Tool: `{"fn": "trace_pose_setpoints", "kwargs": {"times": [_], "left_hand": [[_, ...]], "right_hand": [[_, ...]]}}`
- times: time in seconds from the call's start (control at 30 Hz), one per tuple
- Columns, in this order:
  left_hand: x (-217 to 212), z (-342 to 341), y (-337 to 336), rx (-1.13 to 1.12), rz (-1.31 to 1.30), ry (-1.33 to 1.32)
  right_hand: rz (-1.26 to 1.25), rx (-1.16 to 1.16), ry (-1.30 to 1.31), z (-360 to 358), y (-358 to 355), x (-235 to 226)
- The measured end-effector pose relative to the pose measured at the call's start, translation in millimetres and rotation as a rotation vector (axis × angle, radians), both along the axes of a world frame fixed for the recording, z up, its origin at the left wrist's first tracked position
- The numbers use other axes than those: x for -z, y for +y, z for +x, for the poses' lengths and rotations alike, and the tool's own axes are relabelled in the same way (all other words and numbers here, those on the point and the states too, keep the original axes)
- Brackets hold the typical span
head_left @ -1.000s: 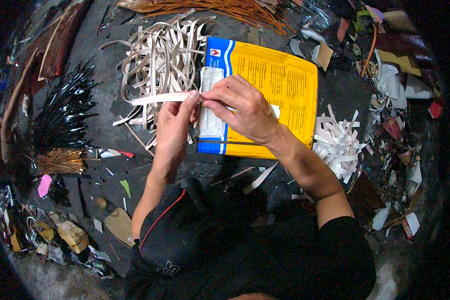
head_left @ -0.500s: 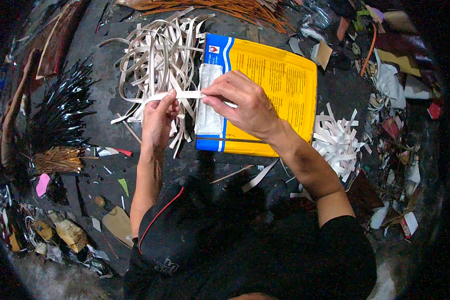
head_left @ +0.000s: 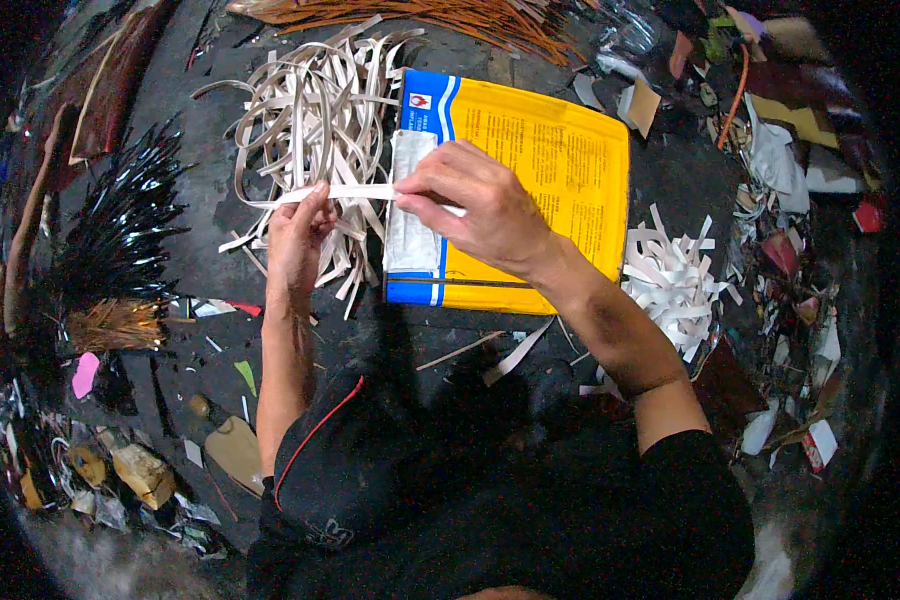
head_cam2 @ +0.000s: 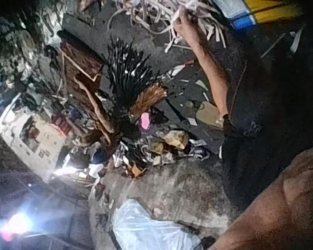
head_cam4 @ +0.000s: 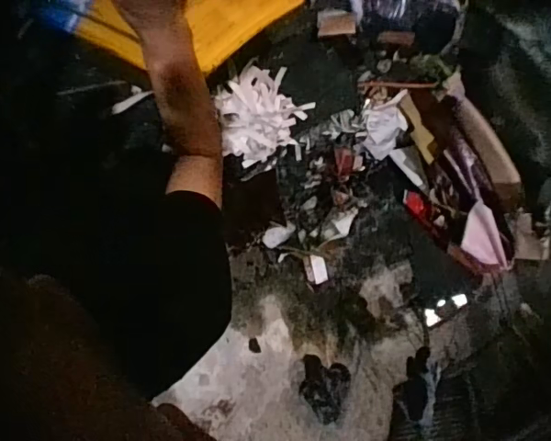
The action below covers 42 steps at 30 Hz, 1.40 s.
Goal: The person sits on the floor and repeatedly picks up white strips, folds or aligns them, and places them into a yellow and blue box. The person also briefly handles a plastic bag and a small white object before returning to the strips.
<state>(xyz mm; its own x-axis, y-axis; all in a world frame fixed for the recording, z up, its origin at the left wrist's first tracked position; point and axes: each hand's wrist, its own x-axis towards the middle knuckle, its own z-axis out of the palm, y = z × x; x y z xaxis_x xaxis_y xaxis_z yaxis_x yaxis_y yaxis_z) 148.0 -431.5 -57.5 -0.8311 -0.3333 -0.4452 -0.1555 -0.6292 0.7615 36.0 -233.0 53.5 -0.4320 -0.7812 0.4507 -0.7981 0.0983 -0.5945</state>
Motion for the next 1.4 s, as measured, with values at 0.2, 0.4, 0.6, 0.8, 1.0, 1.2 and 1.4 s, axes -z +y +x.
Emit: {"fn": "trace_pose_setpoints", "kwargs": {"times": [0.2, 0.4, 0.6, 0.8, 1.0, 1.2, 1.4], "left_hand": [[-4.8, 3.4, -3.7, -0.012, -0.050, -0.045], [6.4, 7.3, -18.9, -0.016, -0.063, -0.029], [14.4, 7.7, -23.6, -0.070, -0.066, -0.009], [18.6, 10.7, -31.2, -0.048, -0.137, -0.020], [14.7, 19.8, -39.8, -0.098, -0.062, -0.021], [-47.8, 7.3, -51.5, -0.140, -0.064, 0.182], [-98.4, -52.5, -55.0, -0.293, -0.102, 0.483]], "right_hand": [[0.085, 0.032, 0.041, 1.0, 11.0, -1.1], [0.074, 0.019, 0.081, -0.2, 10.8, -0.3], [0.066, 0.007, 0.161, -1.9, 3.5, -0.5], [0.022, -0.005, 0.190, -3.0, -3.1, 0.1], [0.231, 0.052, 0.323, 16.5, 12.0, -3.9], [0.325, 0.045, 0.232, 10.5, 42.2, -22.1], [0.208, 0.113, 0.188, -21.2, 115.7, -72.0]]}}
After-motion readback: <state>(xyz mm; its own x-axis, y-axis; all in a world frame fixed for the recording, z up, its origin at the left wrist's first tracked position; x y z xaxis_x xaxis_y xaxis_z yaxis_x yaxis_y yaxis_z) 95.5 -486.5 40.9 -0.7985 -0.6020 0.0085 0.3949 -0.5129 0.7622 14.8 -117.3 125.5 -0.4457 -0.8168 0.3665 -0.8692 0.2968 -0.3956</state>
